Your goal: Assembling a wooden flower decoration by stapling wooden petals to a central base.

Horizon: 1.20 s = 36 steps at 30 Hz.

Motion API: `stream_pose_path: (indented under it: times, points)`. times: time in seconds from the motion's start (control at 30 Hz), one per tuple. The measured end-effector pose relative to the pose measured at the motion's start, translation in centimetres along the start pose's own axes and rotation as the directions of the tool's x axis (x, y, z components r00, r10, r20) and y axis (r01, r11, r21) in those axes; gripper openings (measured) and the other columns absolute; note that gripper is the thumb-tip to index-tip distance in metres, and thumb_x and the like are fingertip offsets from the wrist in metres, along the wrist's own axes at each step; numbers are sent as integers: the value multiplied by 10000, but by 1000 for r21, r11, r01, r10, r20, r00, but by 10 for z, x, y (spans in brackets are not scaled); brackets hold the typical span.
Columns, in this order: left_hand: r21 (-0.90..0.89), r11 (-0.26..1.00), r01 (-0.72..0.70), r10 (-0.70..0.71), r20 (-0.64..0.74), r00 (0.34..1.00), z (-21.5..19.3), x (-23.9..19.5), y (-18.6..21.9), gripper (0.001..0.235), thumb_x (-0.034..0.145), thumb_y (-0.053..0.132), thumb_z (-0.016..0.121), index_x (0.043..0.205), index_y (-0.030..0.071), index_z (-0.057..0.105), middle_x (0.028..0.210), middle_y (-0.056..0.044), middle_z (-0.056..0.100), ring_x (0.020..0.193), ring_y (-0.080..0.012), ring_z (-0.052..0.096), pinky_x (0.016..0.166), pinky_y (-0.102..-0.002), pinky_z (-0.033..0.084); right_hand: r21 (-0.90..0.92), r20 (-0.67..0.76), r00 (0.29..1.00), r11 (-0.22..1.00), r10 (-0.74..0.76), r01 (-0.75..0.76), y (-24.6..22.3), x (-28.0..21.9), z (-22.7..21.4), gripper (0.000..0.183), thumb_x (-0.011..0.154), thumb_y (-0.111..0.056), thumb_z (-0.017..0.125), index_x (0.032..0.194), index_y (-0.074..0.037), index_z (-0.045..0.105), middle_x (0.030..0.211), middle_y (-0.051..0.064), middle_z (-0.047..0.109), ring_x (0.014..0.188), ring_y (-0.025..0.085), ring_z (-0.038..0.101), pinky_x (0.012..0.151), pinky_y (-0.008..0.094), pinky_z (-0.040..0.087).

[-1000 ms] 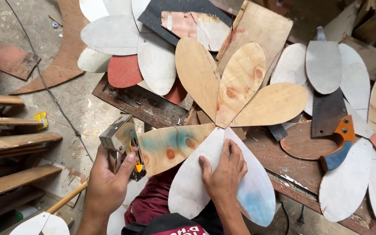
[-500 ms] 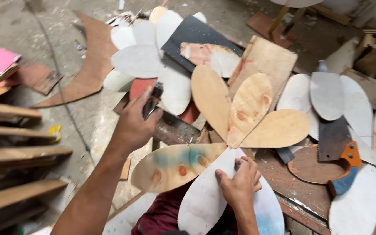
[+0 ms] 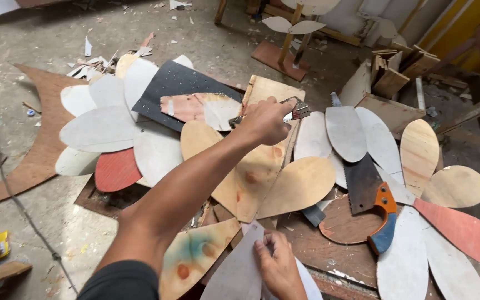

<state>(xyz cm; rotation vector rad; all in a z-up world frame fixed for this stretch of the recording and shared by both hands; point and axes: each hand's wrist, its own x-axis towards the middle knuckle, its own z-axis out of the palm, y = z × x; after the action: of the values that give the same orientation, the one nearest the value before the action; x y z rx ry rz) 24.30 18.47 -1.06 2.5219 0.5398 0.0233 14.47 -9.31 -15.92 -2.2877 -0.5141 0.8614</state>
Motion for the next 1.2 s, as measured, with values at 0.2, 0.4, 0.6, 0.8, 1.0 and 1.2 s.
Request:
stream_pose_path:
  times: [0.2,0.4,0.6,0.8,1.0,1.2]
  points:
    - [277,960,-31,27,16,999,75,151,-15,660,844,117,549,1484,242,443,1254,-157,553,1167,-354,538,989,-500,385,88,-35,999,996,-12,15,17,9,7,268,825,-496,650,835,-229,652,1230,-101,744,1087,134,631,939,304,452]
    - [407,911,-73,60,45,997,111,185,-50,692,930,95,506,1566,298,325,1319,-193,497,1212,-391,483,1043,-572,302,29,62,990,992,123,-125,5,3,3,392,801,-681,587,808,-290,613,1203,-225,736,1050,63,598,882,276,440]
    - [424,896,-132,200,-120,973,104,166,-76,498,849,231,596,1346,215,565,1192,-191,565,1116,-421,529,951,-605,345,115,61,993,989,-101,93,-12,-10,-14,192,924,-386,627,865,-204,615,1189,-44,736,1071,156,635,922,315,486]
    - [-19,929,-370,346,-318,883,13,-14,-44,469,1036,255,613,1423,0,540,1329,-214,604,1215,-357,572,1001,-493,479,258,106,980,947,168,-190,-31,-18,-24,188,899,-316,755,857,-138,713,785,-19,697,752,114,615,715,259,505]
    - [-347,864,-366,165,-492,855,1,-236,-29,360,1027,149,570,1315,-64,605,1233,-256,721,1129,-319,744,999,-365,617,400,-3,999,916,38,-33,-24,-14,-26,180,963,-247,731,897,-81,717,721,-13,542,670,98,460,603,249,399]
    - [-540,842,11,-205,-301,931,101,-369,-35,511,951,312,665,1392,58,619,1346,-116,664,1297,-248,628,1122,-374,439,554,-60,998,832,13,22,-39,-32,-27,156,998,-191,687,961,-41,709,787,31,588,689,130,479,661,254,437]
